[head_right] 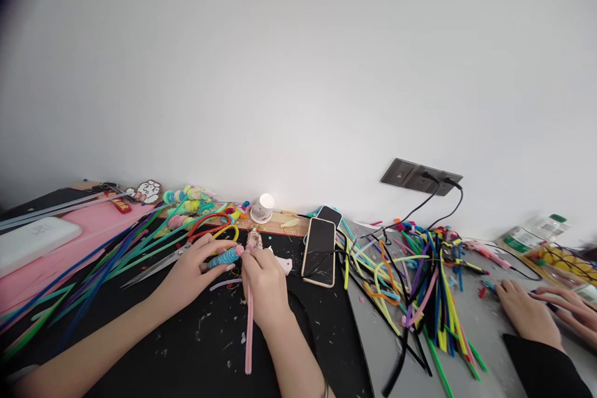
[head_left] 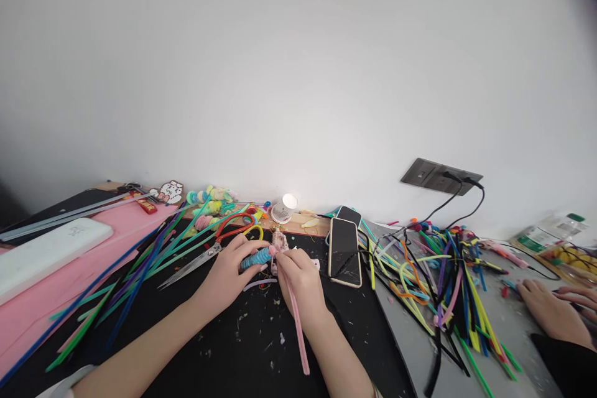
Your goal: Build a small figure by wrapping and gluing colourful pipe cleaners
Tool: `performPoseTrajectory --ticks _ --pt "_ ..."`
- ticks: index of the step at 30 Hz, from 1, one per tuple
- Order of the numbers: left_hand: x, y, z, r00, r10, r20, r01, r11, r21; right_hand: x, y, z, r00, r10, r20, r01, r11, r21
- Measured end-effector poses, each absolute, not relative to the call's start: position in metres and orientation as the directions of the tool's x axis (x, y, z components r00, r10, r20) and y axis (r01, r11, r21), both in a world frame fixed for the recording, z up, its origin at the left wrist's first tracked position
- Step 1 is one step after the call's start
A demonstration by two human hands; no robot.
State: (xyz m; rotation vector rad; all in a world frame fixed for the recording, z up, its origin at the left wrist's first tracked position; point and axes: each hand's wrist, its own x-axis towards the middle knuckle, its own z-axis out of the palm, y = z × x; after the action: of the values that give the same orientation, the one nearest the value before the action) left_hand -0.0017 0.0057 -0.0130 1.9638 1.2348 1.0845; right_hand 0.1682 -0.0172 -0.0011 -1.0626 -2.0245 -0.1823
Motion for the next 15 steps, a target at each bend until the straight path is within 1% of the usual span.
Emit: performPoseTrajectory --ticks 11,15 --pt "0.0005 0.0043 -0.0102 0.253 0.916 0.311 0.383 -0.390 0.837 0.1689 -0.0176 -0.0031 -0.328 0.661 0.675 0.718 0.639 -0.276" --pt "0.0010 0.0032 -0.0094 0.243 0.922 0.300 0.359 -0.373 0.856 0.1682 -0.0190 -0.0028 -0.309 0.669 0.676 0.715 0.632 -0.299"
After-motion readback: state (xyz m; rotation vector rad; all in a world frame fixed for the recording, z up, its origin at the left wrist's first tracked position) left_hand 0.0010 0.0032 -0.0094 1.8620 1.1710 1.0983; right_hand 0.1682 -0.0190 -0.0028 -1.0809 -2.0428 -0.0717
